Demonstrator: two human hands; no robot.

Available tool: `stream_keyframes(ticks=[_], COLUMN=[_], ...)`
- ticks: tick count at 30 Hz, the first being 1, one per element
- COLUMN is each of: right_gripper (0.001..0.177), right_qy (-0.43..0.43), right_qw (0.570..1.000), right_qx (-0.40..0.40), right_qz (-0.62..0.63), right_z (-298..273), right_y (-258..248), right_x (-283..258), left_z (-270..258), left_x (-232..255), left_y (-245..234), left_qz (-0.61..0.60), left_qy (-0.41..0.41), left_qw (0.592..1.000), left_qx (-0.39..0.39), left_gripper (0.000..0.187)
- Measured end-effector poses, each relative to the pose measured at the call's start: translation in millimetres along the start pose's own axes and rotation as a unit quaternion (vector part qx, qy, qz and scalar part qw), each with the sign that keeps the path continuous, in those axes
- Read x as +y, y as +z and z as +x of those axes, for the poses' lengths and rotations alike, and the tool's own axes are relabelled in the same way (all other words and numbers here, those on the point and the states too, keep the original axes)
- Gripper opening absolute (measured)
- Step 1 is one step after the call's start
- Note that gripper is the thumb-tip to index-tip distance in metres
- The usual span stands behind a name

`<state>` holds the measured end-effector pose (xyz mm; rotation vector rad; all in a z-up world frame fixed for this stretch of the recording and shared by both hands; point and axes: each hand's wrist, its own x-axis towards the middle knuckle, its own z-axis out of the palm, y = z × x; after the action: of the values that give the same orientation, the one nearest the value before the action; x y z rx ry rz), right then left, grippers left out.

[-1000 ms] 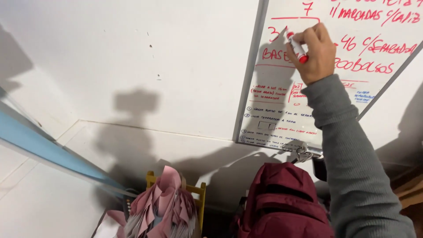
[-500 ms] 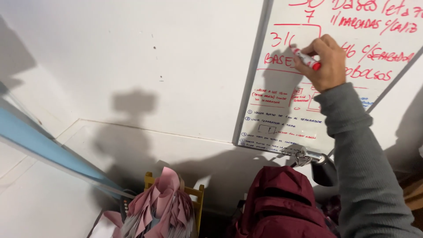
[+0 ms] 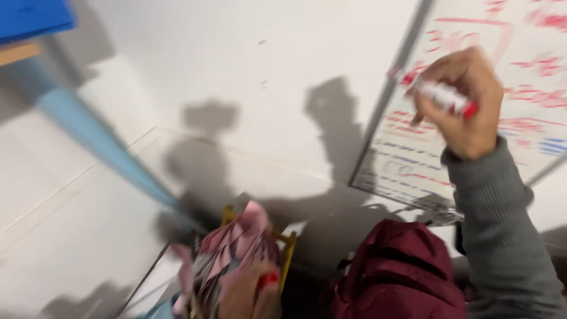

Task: Measuring and marking pink leather sheets on a workbench.

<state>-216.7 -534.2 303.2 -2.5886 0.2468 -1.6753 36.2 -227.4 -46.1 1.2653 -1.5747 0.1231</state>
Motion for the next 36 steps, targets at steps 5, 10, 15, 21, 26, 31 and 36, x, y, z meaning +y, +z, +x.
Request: stream_keyframes(ticks=[5,10,15,21,26,31,36], right_gripper=[0.026,0.028,0.027,0.028,0.029,0.023,0.015], right_qy=[0.006,-0.072,-0.130,-0.128,-0.182,-0.268,-0.233], right_qw=[0.876,0.825,0.786,0.727,0.737,0.894,0.829], right_qx=[-0.262,-0.302,-0.364,-0.388,-0.298,0.059,0.011], right_qz=[0.406,0.472,0.483,0.552,0.578,0.353,0.508], right_z=[-36,-40,-24,-45,-19,74,120], right_y=[69,117,149,212,256,343,425], right_x=[-85,-139,-190,-236,-318,-380,-429], left_z=[114,107,77,31,1,-65,-131], left_x=[105,135,168,201,231,258,287], left_y=[-81,-121,-159,-215,-271,-294,-291], left_qz=[0.130,0.192,0.275,0.441,0.551,0.550,0.491], left_qy=[-0.065,-0.032,0.016,0.071,0.063,0.006,-0.008], left_qw=[0.984,0.971,0.947,0.883,0.819,0.813,0.868], left_qx=[0.102,0.138,0.167,0.146,0.146,0.189,0.080], left_gripper=[0.038,0.042,0.040,0.039,0.047,0.059,0.026])
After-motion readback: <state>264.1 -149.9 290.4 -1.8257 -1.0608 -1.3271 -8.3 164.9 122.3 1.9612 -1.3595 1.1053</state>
